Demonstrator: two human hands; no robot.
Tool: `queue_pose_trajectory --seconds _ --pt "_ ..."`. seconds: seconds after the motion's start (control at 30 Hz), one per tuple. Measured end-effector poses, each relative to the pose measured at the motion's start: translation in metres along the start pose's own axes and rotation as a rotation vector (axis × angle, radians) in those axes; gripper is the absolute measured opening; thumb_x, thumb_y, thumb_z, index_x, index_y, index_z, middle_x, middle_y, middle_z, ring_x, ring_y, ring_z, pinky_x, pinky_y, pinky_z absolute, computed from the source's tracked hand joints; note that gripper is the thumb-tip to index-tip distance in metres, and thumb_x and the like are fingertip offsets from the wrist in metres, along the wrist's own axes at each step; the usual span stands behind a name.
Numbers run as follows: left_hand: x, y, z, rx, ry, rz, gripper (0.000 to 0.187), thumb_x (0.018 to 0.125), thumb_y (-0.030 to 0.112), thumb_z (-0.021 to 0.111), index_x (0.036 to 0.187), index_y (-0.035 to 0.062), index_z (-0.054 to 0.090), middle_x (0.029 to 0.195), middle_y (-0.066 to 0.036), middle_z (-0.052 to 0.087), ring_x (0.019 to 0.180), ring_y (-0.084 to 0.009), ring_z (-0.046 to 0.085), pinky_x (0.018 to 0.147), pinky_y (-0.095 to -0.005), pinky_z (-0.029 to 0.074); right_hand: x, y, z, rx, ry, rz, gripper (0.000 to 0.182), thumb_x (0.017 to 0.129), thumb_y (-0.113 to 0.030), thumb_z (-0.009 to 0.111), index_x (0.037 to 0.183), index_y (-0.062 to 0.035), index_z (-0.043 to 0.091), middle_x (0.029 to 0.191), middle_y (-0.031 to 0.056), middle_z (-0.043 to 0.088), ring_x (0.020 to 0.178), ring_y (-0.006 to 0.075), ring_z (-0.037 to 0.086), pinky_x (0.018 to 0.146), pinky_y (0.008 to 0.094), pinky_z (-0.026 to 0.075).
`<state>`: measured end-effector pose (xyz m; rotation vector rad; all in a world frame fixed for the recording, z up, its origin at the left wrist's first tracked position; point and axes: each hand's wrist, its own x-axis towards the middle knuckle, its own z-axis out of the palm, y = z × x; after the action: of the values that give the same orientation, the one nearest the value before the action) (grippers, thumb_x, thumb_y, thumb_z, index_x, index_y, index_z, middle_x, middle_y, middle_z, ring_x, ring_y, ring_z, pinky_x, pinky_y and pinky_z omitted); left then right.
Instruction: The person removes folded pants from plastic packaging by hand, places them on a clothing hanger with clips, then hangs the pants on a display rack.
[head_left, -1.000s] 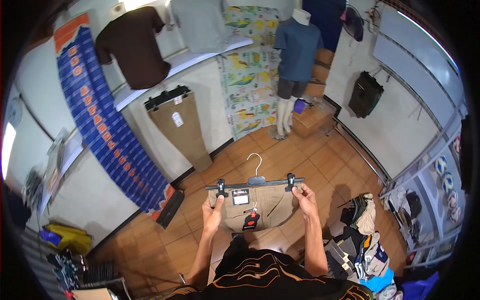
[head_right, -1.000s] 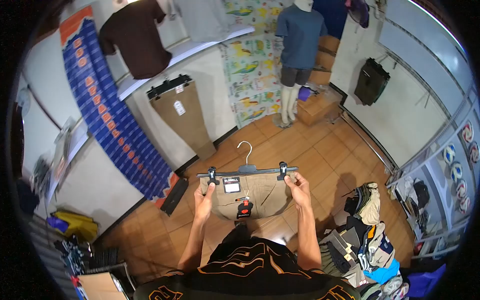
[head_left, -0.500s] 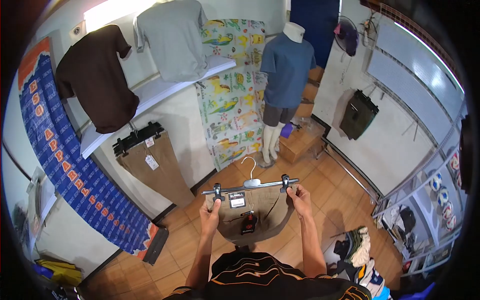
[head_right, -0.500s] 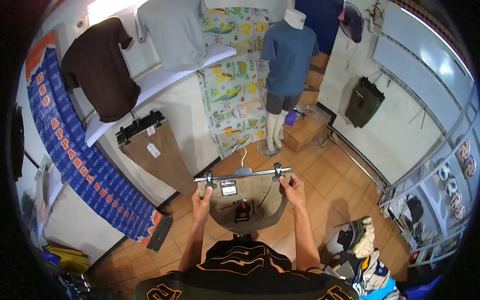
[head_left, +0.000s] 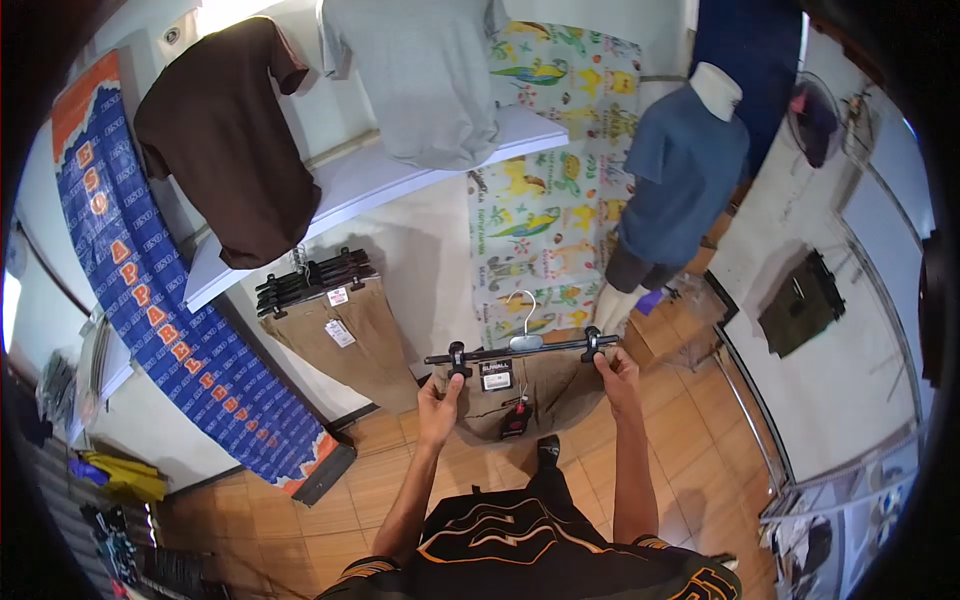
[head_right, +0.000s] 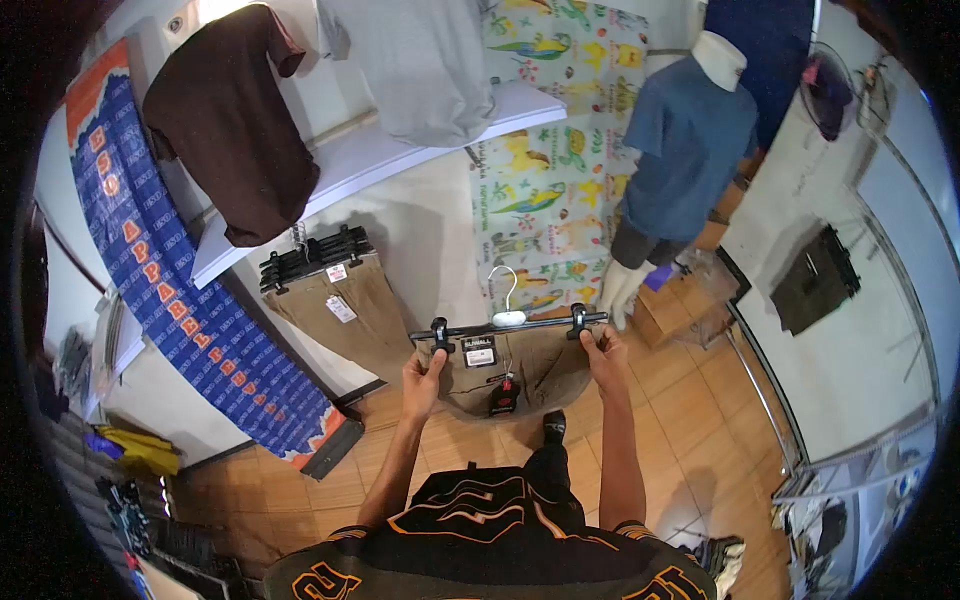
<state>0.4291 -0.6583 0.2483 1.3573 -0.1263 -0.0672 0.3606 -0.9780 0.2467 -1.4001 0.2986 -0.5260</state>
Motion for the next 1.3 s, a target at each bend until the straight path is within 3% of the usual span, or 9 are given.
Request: queue_pose_trajectory --seconds 0.13,0.37,0.7,0.83,0.87,0.97,1.13,1.3 --pt "0.057 -0.009 0.019 0.048 0.114 0.009 0.026 0.094 0.024 0.068 0.102 -0.0006 0.066 0.091 0.0 0.067 0.078 -0.006 0.056 0.071 -0.0239 0.047 0.081 0.007 0.013 -0.116 -0.029 0.093 0.016 0.09 -0.017 0.071 0.09 -0.0044 0.061 0.082 -0.0056 0.057 0.074 0.005 0.047 0.067 0.0219 0.038" --pt "0.151 -0.009 0.067 0.082 0.248 0.015 0.031 0.093 0.026 0.068 0.105 -0.002 0.067 0.092 -0.002 0.068 0.079 -0.0067 0.057 0.072 -0.0247 0.048 0.23 0.03 0.024 -0.123 -0.196 0.049 0.017 0.09 -0.016 0.071 0.088 -0.0037 0.058 0.077 -0.0062 0.051 0.072 0.0057 0.043 0.066 0.0231 0.036" --pt "0.299 -0.044 0.08 0.195 0.38 0.153 0.027 0.092 0.021 0.068 0.104 -0.0028 0.064 0.089 -0.004 0.068 0.082 -0.0099 0.058 0.075 -0.0273 0.049 0.389 0.07 0.08 -0.025 -0.272 0.112 0.014 0.09 -0.011 0.069 0.097 -0.0015 0.062 0.084 -0.0021 0.059 0.08 0.0086 0.051 0.073 0.024 0.04" --pt "0.338 -0.049 0.071 0.241 0.42 0.156 0.022 0.093 0.02 0.067 0.1 -0.0013 0.063 0.085 -0.003 0.067 0.075 -0.0088 0.058 0.07 -0.0259 0.048 0.414 0.063 0.104 -0.104 -0.283 0.155 0.018 0.089 -0.012 0.071 0.1 -0.0014 0.063 0.088 0.001 0.063 0.082 0.0099 0.054 0.075 0.0256 0.041" --pt "0.345 -0.048 0.067 0.216 0.401 0.041 0.02 0.092 0.019 0.068 0.096 0.0002 0.063 0.081 0.0 0.064 0.068 -0.007 0.055 0.062 -0.024 0.046 0.422 0.069 0.106 -0.1 -0.292 0.152 0.018 0.089 -0.012 0.071 0.1 -0.0014 0.063 0.088 0.001 0.063 0.082 0.0099 0.054 0.075 0.0256 0.041" --pt "0.364 -0.065 0.062 0.121 0.381 0.106 0.018 0.092 0.018 0.067 0.095 0.001 0.062 0.077 0.001 0.062 0.063 -0.006 0.052 0.058 -0.023 0.043 0.452 0.096 0.114 -0.275 -0.351 0.206 0.022 0.087 -0.014 0.072 0.102 -0.0007 0.062 0.091 0.002 0.064 0.084 0.0104 0.055 0.074 0.0257 0.042" --pt "0.358 -0.067 0.062 0.237 0.426 0.119 0.013 0.093 0.015 0.066 0.096 0.0029 0.063 0.078 0.002 0.062 0.067 -0.0061 0.054 0.059 -0.0235 0.044 0.454 0.113 0.116 -0.164 -0.356 0.202 0.025 0.086 -0.014 0.074 0.104 -0.0005 0.062 0.092 -0.0002 0.062 0.085 0.0099 0.055 0.072 0.0244 0.042" --pt "0.361 -0.071 0.06 0.113 0.344 0.134 0.014 0.094 0.016 0.066 0.101 0.0045 0.062 0.081 0.003 0.062 0.068 -0.0056 0.053 0.06 -0.0227 0.044 0.458 0.121 0.115 -0.08 -0.365 0.215 0.025 0.088 -0.012 0.072 0.108 -0.0006 0.062 0.095 0.0003 0.064 0.089 0.0101 0.056 0.076 0.0244 0.043"
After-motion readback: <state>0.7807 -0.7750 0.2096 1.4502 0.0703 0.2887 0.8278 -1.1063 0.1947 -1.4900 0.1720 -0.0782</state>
